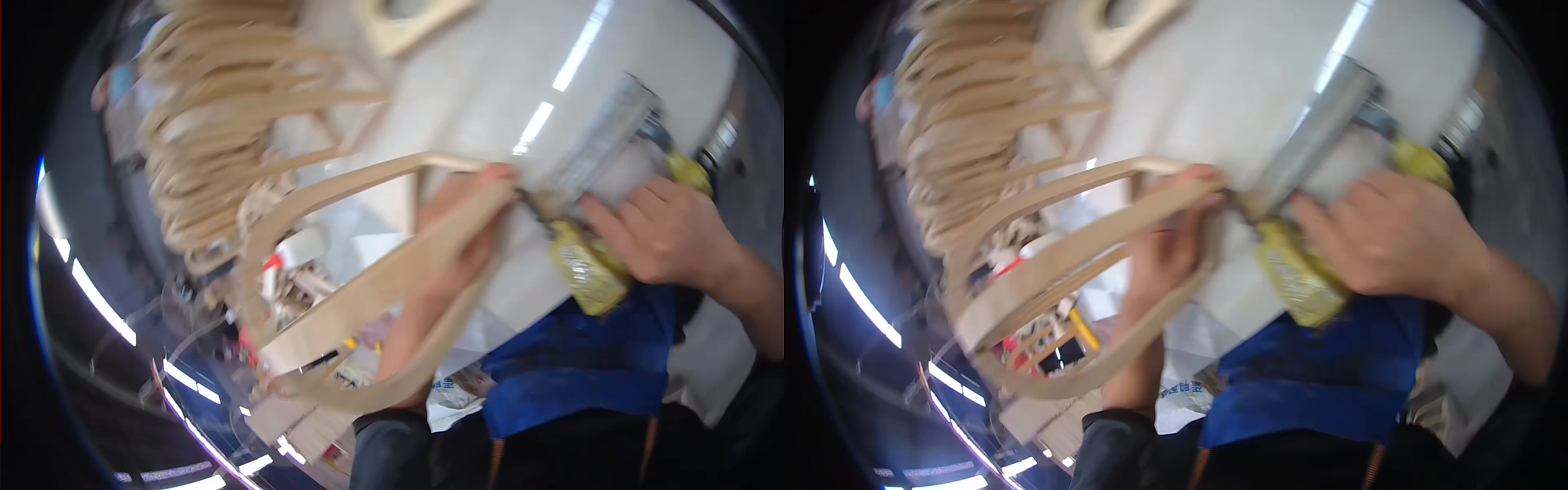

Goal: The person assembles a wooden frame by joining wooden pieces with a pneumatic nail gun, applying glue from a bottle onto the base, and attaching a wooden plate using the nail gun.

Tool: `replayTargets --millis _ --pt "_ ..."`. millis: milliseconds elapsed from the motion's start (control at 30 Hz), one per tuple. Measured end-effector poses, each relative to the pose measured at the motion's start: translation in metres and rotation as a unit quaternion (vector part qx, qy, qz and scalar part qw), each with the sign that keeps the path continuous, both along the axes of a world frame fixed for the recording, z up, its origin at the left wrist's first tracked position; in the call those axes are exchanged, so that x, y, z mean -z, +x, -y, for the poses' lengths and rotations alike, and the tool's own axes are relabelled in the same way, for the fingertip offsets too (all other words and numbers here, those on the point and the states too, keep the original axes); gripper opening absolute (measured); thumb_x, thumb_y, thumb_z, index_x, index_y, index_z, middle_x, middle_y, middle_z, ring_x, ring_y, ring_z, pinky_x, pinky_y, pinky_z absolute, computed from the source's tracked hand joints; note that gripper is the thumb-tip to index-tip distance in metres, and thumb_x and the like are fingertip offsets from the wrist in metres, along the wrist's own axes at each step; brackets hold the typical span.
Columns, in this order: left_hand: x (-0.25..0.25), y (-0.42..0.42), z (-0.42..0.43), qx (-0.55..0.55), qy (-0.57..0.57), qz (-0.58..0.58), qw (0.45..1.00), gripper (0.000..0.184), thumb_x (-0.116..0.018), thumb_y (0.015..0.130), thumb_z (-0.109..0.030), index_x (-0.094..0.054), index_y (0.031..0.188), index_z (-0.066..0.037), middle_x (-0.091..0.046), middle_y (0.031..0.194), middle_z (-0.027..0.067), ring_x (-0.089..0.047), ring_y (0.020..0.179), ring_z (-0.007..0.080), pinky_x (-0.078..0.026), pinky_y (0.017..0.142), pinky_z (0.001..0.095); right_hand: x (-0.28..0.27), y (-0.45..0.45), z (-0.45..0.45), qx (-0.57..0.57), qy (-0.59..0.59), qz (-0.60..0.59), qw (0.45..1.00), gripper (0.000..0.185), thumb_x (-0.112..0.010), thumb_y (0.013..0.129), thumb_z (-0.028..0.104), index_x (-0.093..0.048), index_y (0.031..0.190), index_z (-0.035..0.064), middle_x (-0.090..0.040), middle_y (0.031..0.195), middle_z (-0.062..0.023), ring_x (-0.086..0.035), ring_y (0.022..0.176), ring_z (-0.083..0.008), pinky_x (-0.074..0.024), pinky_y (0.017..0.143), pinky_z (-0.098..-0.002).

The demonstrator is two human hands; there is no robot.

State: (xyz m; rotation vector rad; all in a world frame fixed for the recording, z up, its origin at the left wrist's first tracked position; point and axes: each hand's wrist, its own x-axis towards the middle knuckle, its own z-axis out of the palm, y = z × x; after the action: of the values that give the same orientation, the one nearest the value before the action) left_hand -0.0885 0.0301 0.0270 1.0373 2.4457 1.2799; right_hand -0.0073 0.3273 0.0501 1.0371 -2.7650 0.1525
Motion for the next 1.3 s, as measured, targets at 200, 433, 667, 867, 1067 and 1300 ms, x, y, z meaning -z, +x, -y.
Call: replayTargets --millis 200,433,667,867,1067,1300 --pt "-0.01 -0.002 -0.005 -0.066 0.011 -0.032 0.997 0.033 -0.072 0.092 0.005 -0.074 0.123 -0.004 -0.077 0.108 0.0094 -0.069 0.089 0.0273 -0.056 0.079 0.0376 -0.003 -0.004 0.004 -0.033 0.005 -0.014 0.999 0.036 -0.069 0.088 0.006 -0.073 0.122 -0.0062 -0.061 0.079 -0.0065 -0.057 0.067 -0.0204 -0.0502 0.066 -0.0331" --pt "-0.023 0.001 -0.005 -0.058 0.026 -0.06 0.996 0.029 -0.07 0.095 -0.001 -0.072 0.124 -0.004 -0.07 0.103 0.0106 -0.067 0.088 0.0301 -0.054 0.08 0.0392 -0.008 -0.003 0.006 -0.03 0.0 -0.015 0.999 0.037 -0.069 0.088 0.009 -0.073 0.123 -0.0025 -0.062 0.078 -0.0055 -0.058 0.067 -0.0213 -0.0507 0.067 -0.0346" --pt "0.017 0.012 -0.002 -0.104 -0.022 0.026 0.994 0.019 -0.067 0.102 -0.017 -0.07 0.116 -0.004 -0.071 0.102 0.0136 -0.067 0.084 0.032 -0.054 0.077 0.0417 -0.017 -0.003 0.012 -0.035 0.031 -0.045 0.998 0.038 -0.071 0.086 0.012 -0.073 0.121 0.0003 -0.061 0.076 -0.0046 -0.06 0.066 -0.0213 -0.0508 0.067 -0.0349" --pt "0.008 0.009 0.0 -0.098 -0.099 0.097 0.985 0.024 -0.062 0.109 -0.029 -0.07 0.11 -0.006 -0.073 0.096 0.0138 -0.067 0.08 0.0326 -0.054 0.075 0.0432 -0.021 -0.002 0.016 -0.035 0.035 -0.051 0.997 0.039 -0.074 0.083 0.016 -0.074 0.119 0.0025 -0.061 0.074 -0.0036 -0.061 0.064 -0.0212 -0.0508 0.065 -0.0345" --pt "0.045 0.011 0.005 -0.09 -0.073 0.058 0.992 0.021 -0.063 0.107 -0.026 -0.071 0.103 -0.007 -0.074 0.092 0.0129 -0.066 0.076 0.031 -0.053 0.073 0.0425 -0.022 -0.005 0.015 -0.031 0.028 -0.067 0.997 0.04 -0.077 0.081 0.019 -0.074 0.119 0.006 -0.062 0.073 -0.0009 -0.061 0.061 -0.02 -0.0498 0.06 -0.0319" --pt "-0.018 0.004 -0.004 -0.078 -0.022 0.059 0.995 0.017 -0.072 0.097 -0.01 -0.078 0.108 0.002 -0.081 0.109 0.0122 -0.072 0.088 0.0318 -0.055 0.082 0.0397 -0.02 -0.002 0.0 -0.029 0.024 0.044 0.998 0.035 -0.066 0.093 0.022 -0.065 0.125 0.0073 -0.069 0.079 -0.0045 -0.069 0.069 -0.0264 -0.053 0.062 -0.0352"
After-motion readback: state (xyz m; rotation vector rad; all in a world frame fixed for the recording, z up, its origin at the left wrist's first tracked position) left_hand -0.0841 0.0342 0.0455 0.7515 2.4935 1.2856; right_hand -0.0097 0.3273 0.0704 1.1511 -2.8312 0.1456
